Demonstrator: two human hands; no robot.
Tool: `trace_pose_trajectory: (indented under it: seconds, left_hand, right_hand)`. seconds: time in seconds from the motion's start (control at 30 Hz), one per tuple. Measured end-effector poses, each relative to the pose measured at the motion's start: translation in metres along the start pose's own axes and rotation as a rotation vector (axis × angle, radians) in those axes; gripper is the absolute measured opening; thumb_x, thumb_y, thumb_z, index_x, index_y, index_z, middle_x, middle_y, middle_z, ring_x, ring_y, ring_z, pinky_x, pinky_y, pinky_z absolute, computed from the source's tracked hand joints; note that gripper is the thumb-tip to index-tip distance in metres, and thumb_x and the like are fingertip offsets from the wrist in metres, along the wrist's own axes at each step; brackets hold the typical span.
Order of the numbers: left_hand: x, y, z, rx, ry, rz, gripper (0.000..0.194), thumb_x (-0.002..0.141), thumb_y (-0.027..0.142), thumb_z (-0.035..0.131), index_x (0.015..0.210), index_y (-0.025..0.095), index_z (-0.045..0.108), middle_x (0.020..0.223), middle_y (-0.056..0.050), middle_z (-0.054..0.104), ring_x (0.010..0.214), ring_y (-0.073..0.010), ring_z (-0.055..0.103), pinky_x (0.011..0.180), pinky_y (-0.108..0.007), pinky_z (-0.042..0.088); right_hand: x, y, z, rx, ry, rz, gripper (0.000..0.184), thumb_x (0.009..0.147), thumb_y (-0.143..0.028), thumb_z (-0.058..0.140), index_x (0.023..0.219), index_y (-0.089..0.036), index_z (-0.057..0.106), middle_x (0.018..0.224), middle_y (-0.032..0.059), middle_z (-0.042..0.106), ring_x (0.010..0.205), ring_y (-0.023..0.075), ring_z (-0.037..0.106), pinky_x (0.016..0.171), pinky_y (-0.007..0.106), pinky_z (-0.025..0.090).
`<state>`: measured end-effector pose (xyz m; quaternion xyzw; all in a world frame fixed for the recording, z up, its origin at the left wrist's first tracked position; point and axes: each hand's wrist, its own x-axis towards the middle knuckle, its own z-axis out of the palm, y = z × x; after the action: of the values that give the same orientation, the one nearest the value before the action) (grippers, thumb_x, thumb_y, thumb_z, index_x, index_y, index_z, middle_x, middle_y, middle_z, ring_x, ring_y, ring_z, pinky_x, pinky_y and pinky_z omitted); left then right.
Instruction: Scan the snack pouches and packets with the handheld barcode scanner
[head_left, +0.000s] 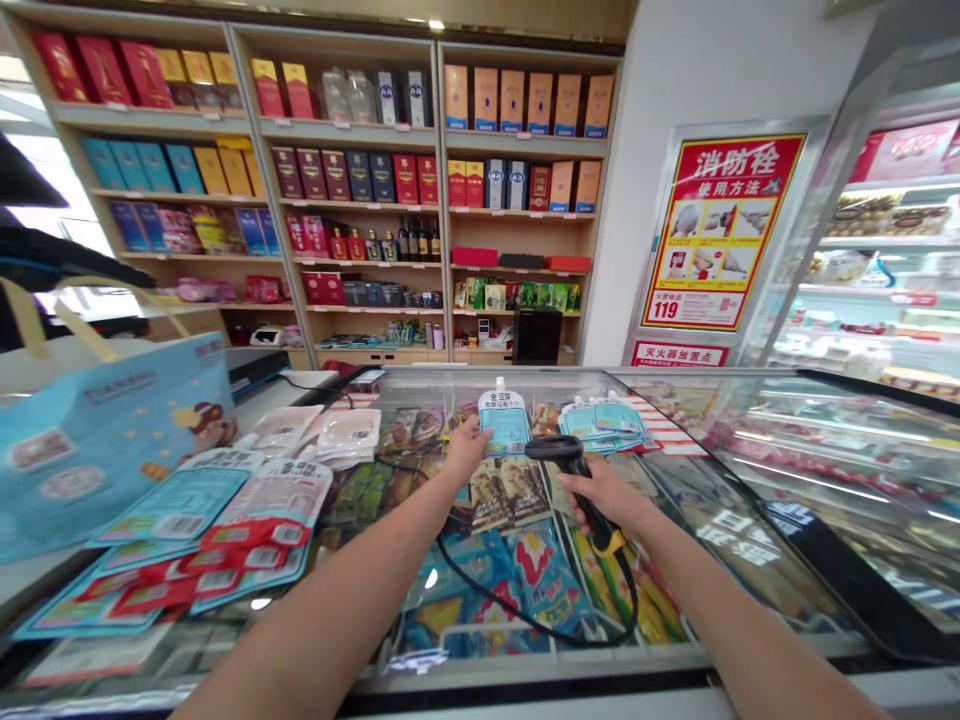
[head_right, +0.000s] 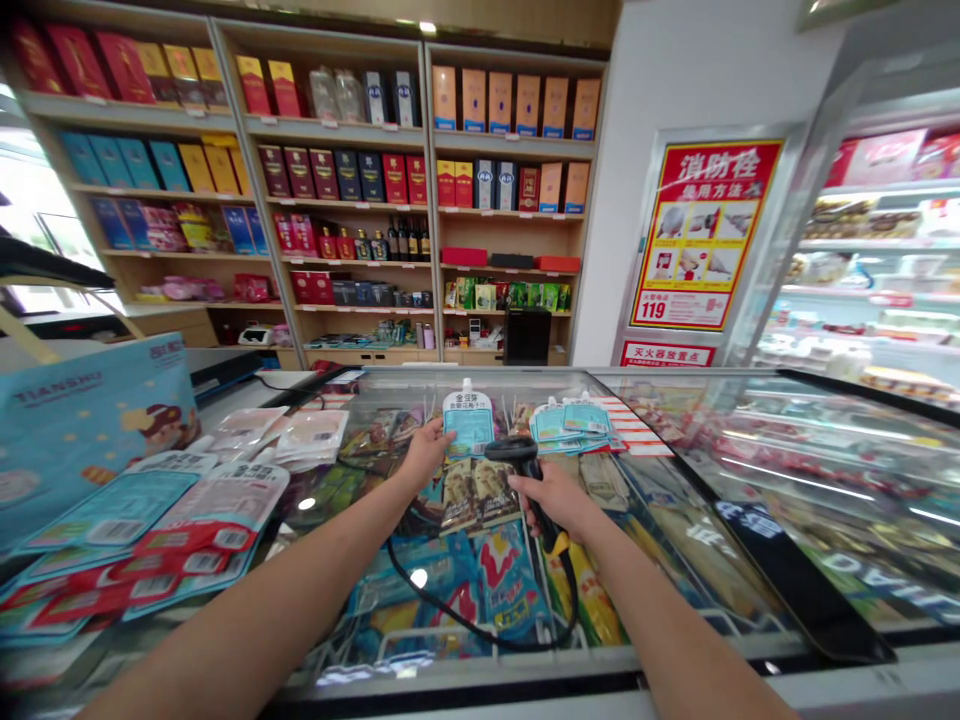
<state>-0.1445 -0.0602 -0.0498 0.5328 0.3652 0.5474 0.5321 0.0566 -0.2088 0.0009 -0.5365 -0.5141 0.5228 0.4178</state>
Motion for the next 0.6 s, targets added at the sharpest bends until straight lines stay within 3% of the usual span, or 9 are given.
trace_pose_trajectory:
  seconds: [0.6]
  left_hand:
    - [-0.0041,0.0058,0.0005,0.177,0.007,-0.002,0.029,0.077,0.027,0.066,0.102,0.012,0.064,0.075,-0.005,0.071,0.077,-0.0203,0.067,0.070,-0.031,0.055]
  right_hand:
    - [0.0025,0.0047,0.0035,0.000,-0.009,0.009,0.026,0.072,-0.036,0.067,0.070,-0.021,0.046,0.052,-0.0053,0.052,0.038,0.0107,0.048,0.036,0.023,0.042]
